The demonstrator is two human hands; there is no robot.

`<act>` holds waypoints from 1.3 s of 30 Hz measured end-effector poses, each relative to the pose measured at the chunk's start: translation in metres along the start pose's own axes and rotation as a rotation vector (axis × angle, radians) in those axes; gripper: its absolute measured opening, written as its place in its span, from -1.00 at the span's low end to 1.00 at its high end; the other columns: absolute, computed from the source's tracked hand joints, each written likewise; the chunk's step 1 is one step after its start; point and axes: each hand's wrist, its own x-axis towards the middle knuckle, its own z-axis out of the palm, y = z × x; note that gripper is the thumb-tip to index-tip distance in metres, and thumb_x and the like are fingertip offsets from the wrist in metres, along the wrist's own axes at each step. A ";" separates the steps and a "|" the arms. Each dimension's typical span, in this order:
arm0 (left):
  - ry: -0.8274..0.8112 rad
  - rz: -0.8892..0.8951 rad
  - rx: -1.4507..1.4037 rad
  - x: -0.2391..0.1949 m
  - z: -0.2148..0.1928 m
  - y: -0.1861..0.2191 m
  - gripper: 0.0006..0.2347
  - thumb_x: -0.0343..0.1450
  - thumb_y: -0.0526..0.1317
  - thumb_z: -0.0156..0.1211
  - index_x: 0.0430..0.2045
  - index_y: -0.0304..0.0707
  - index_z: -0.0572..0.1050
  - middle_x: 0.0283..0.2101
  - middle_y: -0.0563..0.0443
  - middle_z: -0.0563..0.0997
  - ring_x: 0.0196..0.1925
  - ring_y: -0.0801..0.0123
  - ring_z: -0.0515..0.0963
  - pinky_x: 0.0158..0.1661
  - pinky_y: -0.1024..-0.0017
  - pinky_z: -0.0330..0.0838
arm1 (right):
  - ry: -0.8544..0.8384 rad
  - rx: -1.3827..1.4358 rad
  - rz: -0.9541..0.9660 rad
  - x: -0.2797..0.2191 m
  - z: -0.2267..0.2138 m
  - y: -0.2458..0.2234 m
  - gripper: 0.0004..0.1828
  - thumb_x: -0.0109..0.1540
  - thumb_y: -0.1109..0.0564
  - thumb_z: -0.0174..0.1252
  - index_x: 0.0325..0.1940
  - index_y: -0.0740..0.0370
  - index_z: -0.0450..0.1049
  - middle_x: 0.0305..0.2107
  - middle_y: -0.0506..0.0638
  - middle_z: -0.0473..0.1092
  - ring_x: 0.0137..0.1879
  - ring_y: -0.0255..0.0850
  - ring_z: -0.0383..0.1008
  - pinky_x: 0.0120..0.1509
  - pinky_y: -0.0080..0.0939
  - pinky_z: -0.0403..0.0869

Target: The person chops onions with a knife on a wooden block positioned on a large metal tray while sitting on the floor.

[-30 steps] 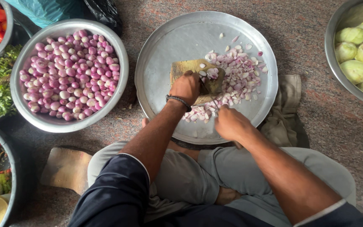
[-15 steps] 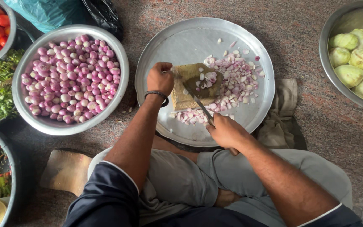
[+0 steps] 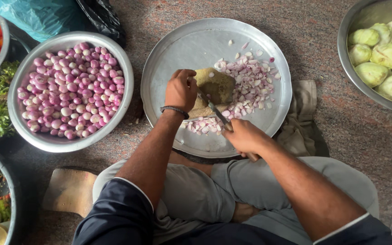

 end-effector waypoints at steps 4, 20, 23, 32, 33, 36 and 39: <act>-0.017 0.139 0.029 -0.010 0.004 0.003 -0.83 0.39 -0.37 0.09 -0.25 -0.31 0.62 -0.09 -0.24 0.64 -0.09 -0.10 0.65 -0.02 0.14 0.54 | 0.039 0.091 0.001 0.027 -0.020 0.011 -0.68 0.36 0.03 -0.03 -0.04 0.36 0.42 -0.57 0.17 0.49 -0.61 -0.14 0.48 -0.52 -0.09 0.52; -0.219 0.102 0.237 -0.015 0.025 -0.007 -0.90 0.41 -0.29 0.13 -0.33 -0.25 0.59 -0.21 -0.18 0.64 -0.18 -0.07 0.65 -0.15 0.11 0.55 | 0.379 -0.355 -0.227 0.009 0.018 0.012 -0.59 0.29 0.07 0.06 -0.01 0.56 0.31 -0.40 0.44 0.52 -0.24 0.29 0.61 -0.14 0.18 0.56; -0.222 0.091 0.253 -0.008 0.026 -0.005 -0.91 0.40 -0.30 0.14 -0.35 -0.27 0.58 -0.22 -0.20 0.64 -0.19 -0.10 0.65 -0.16 0.09 0.54 | 0.256 -0.357 -0.156 -0.013 0.006 0.004 -0.57 0.31 0.08 0.00 0.03 0.59 0.27 -0.42 0.46 0.52 -0.29 0.31 0.63 -0.12 0.14 0.58; -0.238 0.049 0.296 -0.004 0.031 -0.009 -0.89 0.39 -0.26 0.17 -0.41 -0.34 0.54 -0.26 -0.29 0.63 -0.20 -0.16 0.64 -0.17 0.03 0.52 | 0.295 -0.385 -0.243 0.002 0.014 0.017 -0.60 0.24 0.17 0.02 0.00 0.64 0.29 -0.40 0.49 0.50 -0.22 0.31 0.60 -0.10 0.17 0.55; -0.233 0.080 0.318 -0.007 0.031 -0.014 -0.90 0.38 -0.27 0.16 -0.40 -0.35 0.53 -0.26 -0.30 0.63 -0.20 -0.17 0.63 -0.18 0.03 0.52 | 0.254 -0.337 -0.219 -0.001 0.014 0.019 -0.60 0.29 0.11 0.02 -0.02 0.60 0.30 -0.39 0.50 0.50 -0.22 0.32 0.60 -0.09 0.16 0.56; -0.219 0.105 0.318 -0.007 0.037 -0.023 -0.89 0.45 -0.26 0.12 -0.38 -0.34 0.52 -0.23 -0.30 0.63 -0.18 -0.17 0.63 -0.15 0.03 0.52 | 0.264 -0.445 -0.255 0.011 0.026 0.015 -0.44 0.13 0.31 0.00 0.15 0.77 0.15 -0.38 0.50 0.50 -0.21 0.32 0.61 -0.15 0.19 0.57; -0.217 0.048 0.328 -0.006 0.034 -0.017 -0.87 0.42 -0.23 0.14 -0.41 -0.32 0.53 -0.24 -0.29 0.63 -0.18 -0.14 0.64 -0.14 0.03 0.52 | 0.327 -0.408 -0.279 0.018 0.025 0.008 -0.60 0.14 0.27 0.04 -0.02 0.67 0.29 -0.38 0.53 0.48 -0.19 0.35 0.59 -0.08 0.20 0.54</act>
